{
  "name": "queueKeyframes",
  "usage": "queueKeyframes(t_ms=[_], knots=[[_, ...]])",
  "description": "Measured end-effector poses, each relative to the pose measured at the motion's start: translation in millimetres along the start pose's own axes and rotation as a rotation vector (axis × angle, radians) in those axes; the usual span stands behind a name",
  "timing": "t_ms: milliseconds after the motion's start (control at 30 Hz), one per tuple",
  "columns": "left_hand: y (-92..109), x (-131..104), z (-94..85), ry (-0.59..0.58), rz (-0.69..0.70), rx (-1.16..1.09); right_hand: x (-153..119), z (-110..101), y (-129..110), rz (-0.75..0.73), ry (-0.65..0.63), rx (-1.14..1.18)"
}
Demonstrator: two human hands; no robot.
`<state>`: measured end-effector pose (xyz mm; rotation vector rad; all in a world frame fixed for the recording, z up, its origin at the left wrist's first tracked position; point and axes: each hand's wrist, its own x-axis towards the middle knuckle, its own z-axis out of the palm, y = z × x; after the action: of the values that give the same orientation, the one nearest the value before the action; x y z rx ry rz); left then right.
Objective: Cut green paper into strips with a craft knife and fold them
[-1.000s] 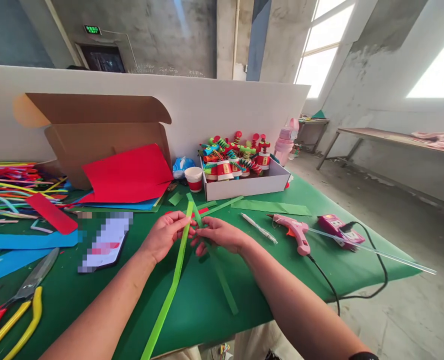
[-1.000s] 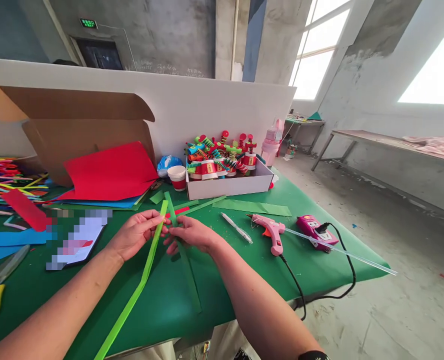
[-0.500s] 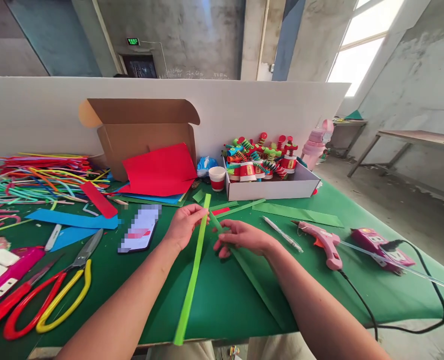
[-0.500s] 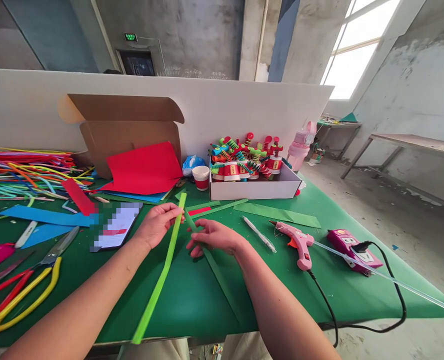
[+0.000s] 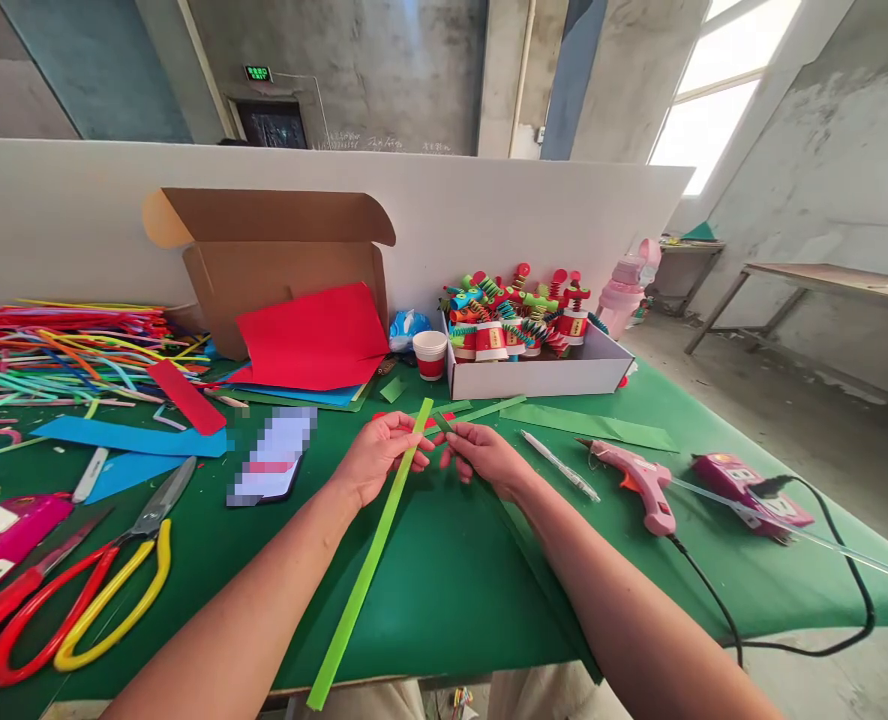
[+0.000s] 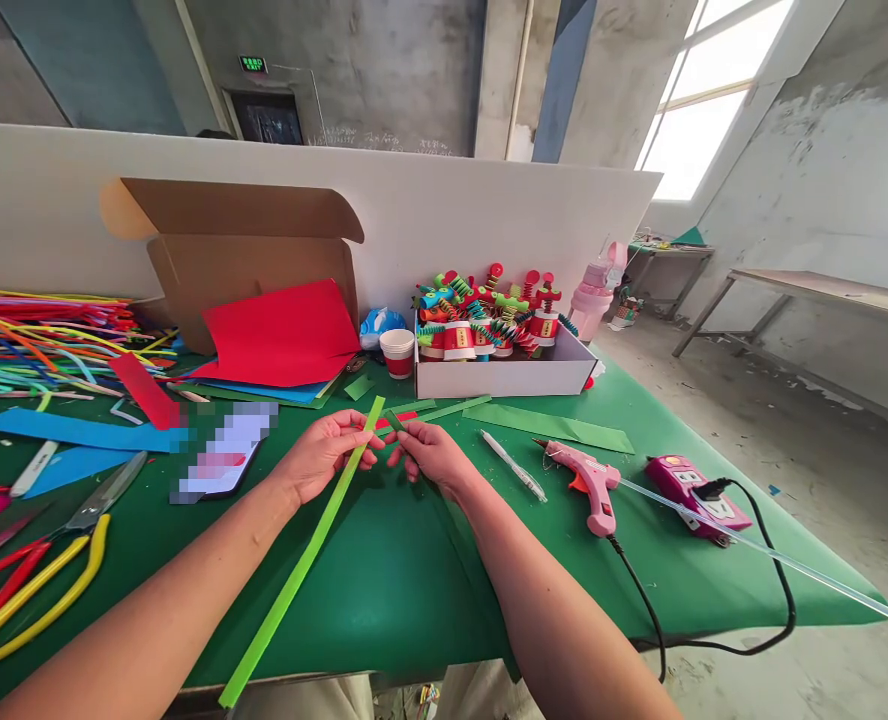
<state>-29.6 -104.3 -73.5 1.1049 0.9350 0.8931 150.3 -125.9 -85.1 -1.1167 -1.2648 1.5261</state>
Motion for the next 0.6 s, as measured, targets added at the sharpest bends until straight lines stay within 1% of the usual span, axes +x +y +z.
queueKeyframes(t_ms=[133,200,267,333,467,600], knots=[[-3.1,0.9,0.8,-0.035,-0.029,0.007,-1.0,1.1,-2.3,0.012,-0.009,-0.072],[-4.1,1.9,0.4,-0.040,-0.029,0.006,-0.5,0.1,-3.3,-0.027,0.005,-0.100],[-4.4,2.5,0.0,-0.041,-0.023,0.001,-0.2,-1.6,-4.5,-0.086,0.047,-0.104],[-4.3,2.5,0.3,-0.049,-0.019,0.000,-0.4,-3.6,-5.8,-0.115,0.073,-0.089],[-5.4,0.9,3.7,-0.081,-0.028,0.015,-1.2,-6.8,-7.4,-0.080,0.031,-0.084],[-9.9,2.3,6.0,-0.096,-0.049,0.032,-0.7,-8.5,-6.4,-0.103,-0.001,-0.158]])
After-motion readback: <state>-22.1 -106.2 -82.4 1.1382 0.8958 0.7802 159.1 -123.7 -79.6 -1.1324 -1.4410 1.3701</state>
